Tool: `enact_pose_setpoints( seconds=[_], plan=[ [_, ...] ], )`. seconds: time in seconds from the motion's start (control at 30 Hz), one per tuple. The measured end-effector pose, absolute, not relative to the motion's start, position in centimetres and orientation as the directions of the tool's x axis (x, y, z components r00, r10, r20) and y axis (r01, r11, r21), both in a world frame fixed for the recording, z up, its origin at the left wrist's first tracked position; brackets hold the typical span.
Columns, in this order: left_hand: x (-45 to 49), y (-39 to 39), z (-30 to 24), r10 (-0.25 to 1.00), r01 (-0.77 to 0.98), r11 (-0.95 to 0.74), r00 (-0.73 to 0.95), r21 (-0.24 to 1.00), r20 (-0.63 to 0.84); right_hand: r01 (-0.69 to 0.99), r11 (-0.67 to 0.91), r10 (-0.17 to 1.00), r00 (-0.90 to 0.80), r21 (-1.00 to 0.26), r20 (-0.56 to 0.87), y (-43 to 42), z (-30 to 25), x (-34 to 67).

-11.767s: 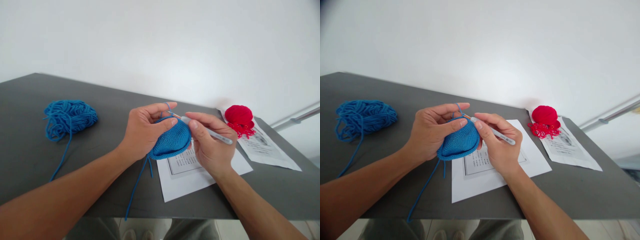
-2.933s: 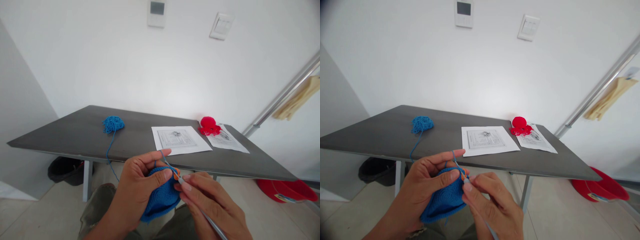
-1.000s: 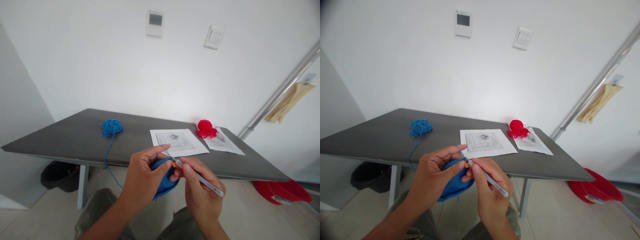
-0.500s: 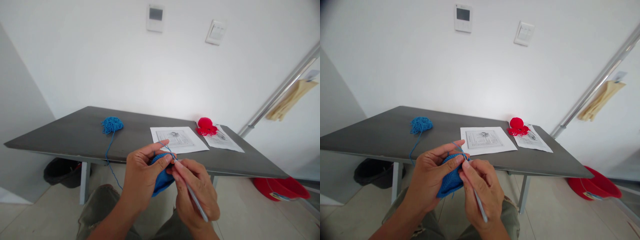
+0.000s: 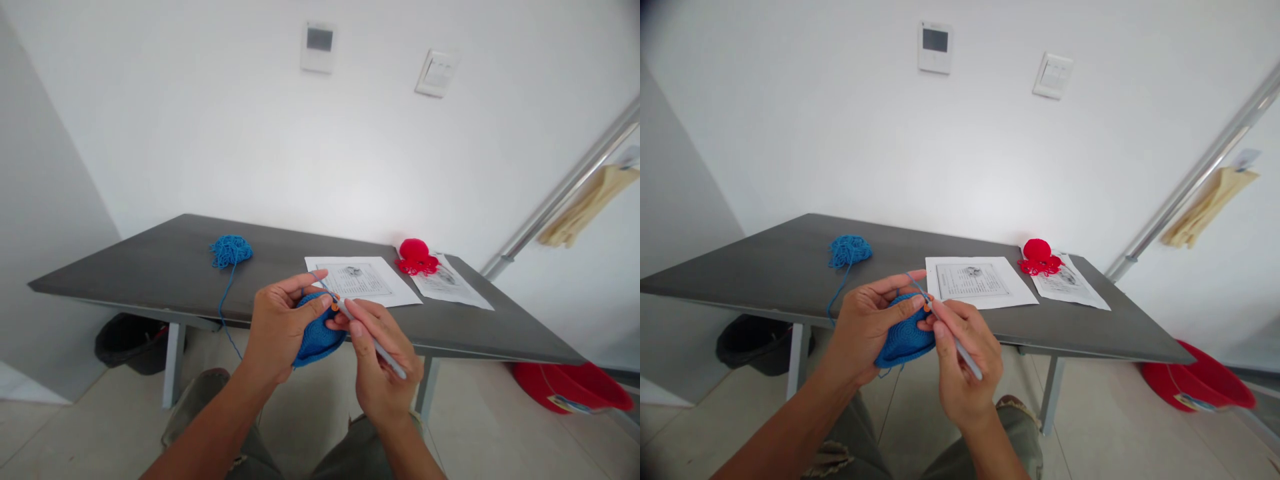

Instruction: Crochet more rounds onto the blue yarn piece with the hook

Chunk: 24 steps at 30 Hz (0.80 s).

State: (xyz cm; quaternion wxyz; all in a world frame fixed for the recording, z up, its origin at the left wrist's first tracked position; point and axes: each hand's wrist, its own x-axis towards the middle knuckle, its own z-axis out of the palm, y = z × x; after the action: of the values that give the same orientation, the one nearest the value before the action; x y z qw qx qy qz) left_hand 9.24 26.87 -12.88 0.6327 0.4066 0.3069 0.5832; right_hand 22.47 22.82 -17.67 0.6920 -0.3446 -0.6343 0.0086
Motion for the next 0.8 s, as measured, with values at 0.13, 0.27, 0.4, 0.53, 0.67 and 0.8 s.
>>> enact_pose_setpoints(
  seconds=[0.13, 0.27, 0.4, 0.53, 0.67, 0.8],
  plan=[
    [9.8, 26.4, -13.1, 0.995, -0.497, -0.067, 0.03, 0.865, 0.095, 0.557, 0.754, 0.332, 0.133, -0.347, 0.934, 22.8, -18.3, 21.7],
    [9.6, 26.3, -12.9, 0.995, -0.556, 0.02, 0.091, 0.831, 0.038, 0.608, 0.749, 0.266, 0.089, -0.264, 0.96, 22.9, -18.9, 21.4],
    [8.5, 26.8, -12.6, 0.967, -0.584, 0.163, 0.255, 0.795, -0.011, 0.556, 0.767, 0.3, 0.132, -0.321, 0.945, 22.8, -18.7, 21.5],
    [7.5, 27.2, -12.2, 0.942, -0.544, 0.205, 0.336, 0.814, -0.013, 0.335, 0.785, 0.483, 0.198, -0.522, 0.853, 22.2, -18.1, 22.1],
    [6.7, 27.3, -11.7, 0.926, -0.494, 0.203, 0.378, 0.846, -0.002, 0.173, 0.777, 0.586, 0.154, -0.605, 0.796, 21.6, -17.7, 23.1],
    [6.0, 27.1, -11.5, 0.902, -0.43, 0.236, 0.43, 0.872, -0.032, 0.109, 0.78, 0.611, 0.082, -0.616, 0.788, 21.4, -17.3, 24.2]
  ],
)
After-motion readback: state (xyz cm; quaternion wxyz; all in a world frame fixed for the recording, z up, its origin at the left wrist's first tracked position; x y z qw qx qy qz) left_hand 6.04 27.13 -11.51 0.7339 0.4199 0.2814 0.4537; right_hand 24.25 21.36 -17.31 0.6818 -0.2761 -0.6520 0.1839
